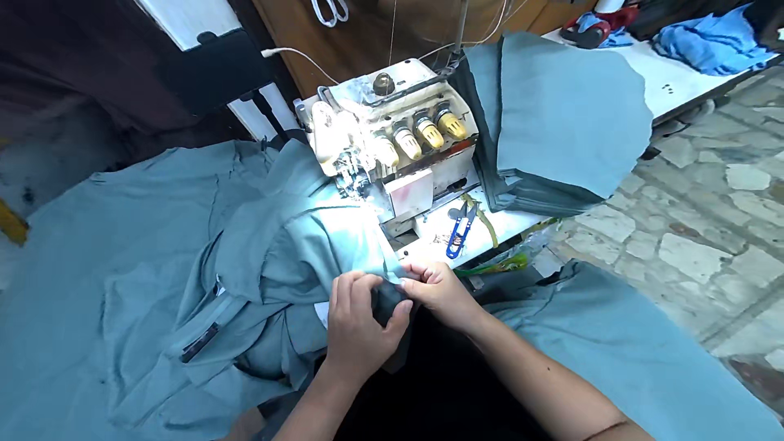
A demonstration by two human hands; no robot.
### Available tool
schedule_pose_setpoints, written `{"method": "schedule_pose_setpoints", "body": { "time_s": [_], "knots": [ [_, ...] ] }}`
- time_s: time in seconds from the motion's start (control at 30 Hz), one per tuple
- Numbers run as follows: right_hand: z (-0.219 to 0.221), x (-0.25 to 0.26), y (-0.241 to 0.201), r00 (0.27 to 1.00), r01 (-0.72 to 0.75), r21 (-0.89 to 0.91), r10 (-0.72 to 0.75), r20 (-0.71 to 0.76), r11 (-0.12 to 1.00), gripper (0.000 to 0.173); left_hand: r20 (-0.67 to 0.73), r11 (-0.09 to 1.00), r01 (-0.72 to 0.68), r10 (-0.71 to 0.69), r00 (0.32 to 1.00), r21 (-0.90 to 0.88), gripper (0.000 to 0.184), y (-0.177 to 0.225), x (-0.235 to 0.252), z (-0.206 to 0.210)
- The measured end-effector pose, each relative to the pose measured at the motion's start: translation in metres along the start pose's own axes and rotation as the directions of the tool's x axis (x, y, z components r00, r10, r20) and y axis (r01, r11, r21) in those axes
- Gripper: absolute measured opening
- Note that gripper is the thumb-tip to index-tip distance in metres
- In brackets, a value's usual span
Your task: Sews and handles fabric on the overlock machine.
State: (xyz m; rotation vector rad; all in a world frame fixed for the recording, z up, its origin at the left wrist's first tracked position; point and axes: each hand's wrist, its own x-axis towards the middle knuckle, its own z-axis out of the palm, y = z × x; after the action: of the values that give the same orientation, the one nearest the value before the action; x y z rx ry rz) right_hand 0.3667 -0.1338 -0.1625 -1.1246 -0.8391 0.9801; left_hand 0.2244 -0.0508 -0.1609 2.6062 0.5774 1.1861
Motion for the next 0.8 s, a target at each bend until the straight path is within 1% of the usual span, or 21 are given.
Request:
{"method": "schedule_pose_setpoints", "body": {
  "time_s": [0.03,0.07,0.13,0.17,0.2,0.23,0.27,0.3,0.33,0.37,0.4,0.43,0.47,0.5,0.53,0.57,0.6,0.67,0.7,0.73,0.8],
  "knots": [
    [-0.001,-0.001,0.001,0.999,0.029,-0.053,-0.028,0.015,0.998,0.016,0.006,0.998,0.053,-0.052,0.999,-0.03,0.047,-0.001,0.0,0.005],
    [-0.002,-0.002,0.003,0.997,0.069,-0.117,-0.065,0.036,0.991,0.019,0.017,0.992,0.106,-0.105,0.994,-0.068,0.044,-0.001,0.0,0.009],
    [-0.002,-0.003,0.005,0.991,0.13,-0.233,-0.118,0.065,0.964,0.023,0.031,0.963,0.22,-0.218,0.976,-0.157,0.026,-0.001,0.002,0.011],
    [-0.003,-0.003,0.004,0.989,0.147,-0.267,-0.133,0.07,0.952,0.023,0.048,0.926,0.3,-0.297,0.954,-0.228,0.021,0.0,0.004,0.009],
    [-0.003,-0.003,0.004,0.988,0.154,-0.279,-0.14,0.07,0.948,0.023,0.083,0.858,0.395,-0.39,0.917,-0.327,0.02,0.002,0.007,0.004],
    [-0.004,-0.003,0.004,0.988,0.15,-0.279,-0.137,0.067,0.948,0.024,0.141,0.746,0.493,-0.486,0.863,-0.448,0.019,0.004,0.012,-0.002],
    [-0.005,-0.002,0.005,0.991,0.135,-0.276,-0.124,0.057,0.952,0.023,0.214,0.588,0.579,-0.573,0.791,-0.565,0.02,0.006,0.018,-0.01],
    [-0.005,-0.002,0.006,0.994,0.112,-0.271,-0.105,0.04,0.956,0.024,0.294,0.4,0.634,-0.64,0.71,-0.662,0.025,0.009,0.025,-0.02],
    [-0.005,-0.001,0.007,0.996,0.087,-0.265,-0.085,0.019,0.96,0.023,0.363,0.236,0.651,-0.672,0.645,-0.721,0.03,0.012,0.033,-0.029],
    [-0.005,-0.002,0.008,0.998,0.067,-0.253,-0.07,-0.002,0.965,0.021,0.41,0.135,0.651,-0.678,0.611,-0.747,0.033,0.013,0.039,-0.037],
    [-0.003,-0.003,0.01,0.997,0.068,-0.241,-0.074,-0.016,0.968,0.019,0.423,0.116,0.648,-0.669,0.611,-0.753,0.036,0.013,0.042,-0.041],
    [-0.002,-0.005,0.012,0.995,0.091,-0.235,-0.1,-0.025,0.968,0.018,0.399,0.203,0.648,-0.644,0.653,-0.734,0.034,0.011,0.041,-0.043],
    [-0.001,-0.006,0.014,0.989,0.134,-0.24,-0.146,-0.035,0.961,0.019,0.353,0.383,0.631,-0.584,0.731,-0.674,0.029,0.008,0.037,-0.042],
    [-0.001,-0.008,0.015,0.98,0.177,-0.251,-0.194,-0.043,0.952,0.02,0.305,0.583,0.567,-0.49,0.817,-0.582,0.022,0.005,0.031,-0.04],
    [-0.001,-0.01,0.015,0.972,0.21,-0.264,-0.231,-0.048,0.941,0.021,0.274,0.714,0.482,-0.396,0.876,-0.508,0.021,0.004,0.024,-0.037],
    [0.0,-0.011,0.015,0.965,0.235,-0.28,-0.258,-0.047,0.931,0.021,0.27,0.766,0.427,-0.334,0.903,-0.48,0.023,0.005,0.018,-0.031],
    [0.0,-0.013,0.015,0.958,0.259,-0.3,-0.284,-0.041,0.918,0.02,0.274,0.766,0.411,-0.312,0.91,-0.494,0.026,0.007,0.013,-0.025],
    [0.0,-0.015,0.015,0.941,0.312,-0.359,-0.339,-0.012,0.88,0.019,0.257,0.732,0.426,-0.339,0.905,-0.532,0.039,0.012,0.005,-0.013],
    [0.001,-0.015,0.015,0.93,0.341,-0.396,-0.368,0.009,0.852,0.02,0.238,0.734,0.428,-0.356,0.904,-0.527,0.047,0.014,0.003,-0.007],
    [0.001,-0.015,0.016,0.918,0.369,-0.431,-0.396,0.03,0.823,0.02,0.209,0.753,0.416,-0.36,0.909,-0.51,0.052,0.014,0.001,-0.002],
    [0.001,-0.015,0.016,0.899,0.409,-0.461,-0.434,0.058,0.787,0.018,0.142,0.804,0.36,-0.334,0.932,-0.474,0.056,0.015,-0.003,0.005]
  ]
}}
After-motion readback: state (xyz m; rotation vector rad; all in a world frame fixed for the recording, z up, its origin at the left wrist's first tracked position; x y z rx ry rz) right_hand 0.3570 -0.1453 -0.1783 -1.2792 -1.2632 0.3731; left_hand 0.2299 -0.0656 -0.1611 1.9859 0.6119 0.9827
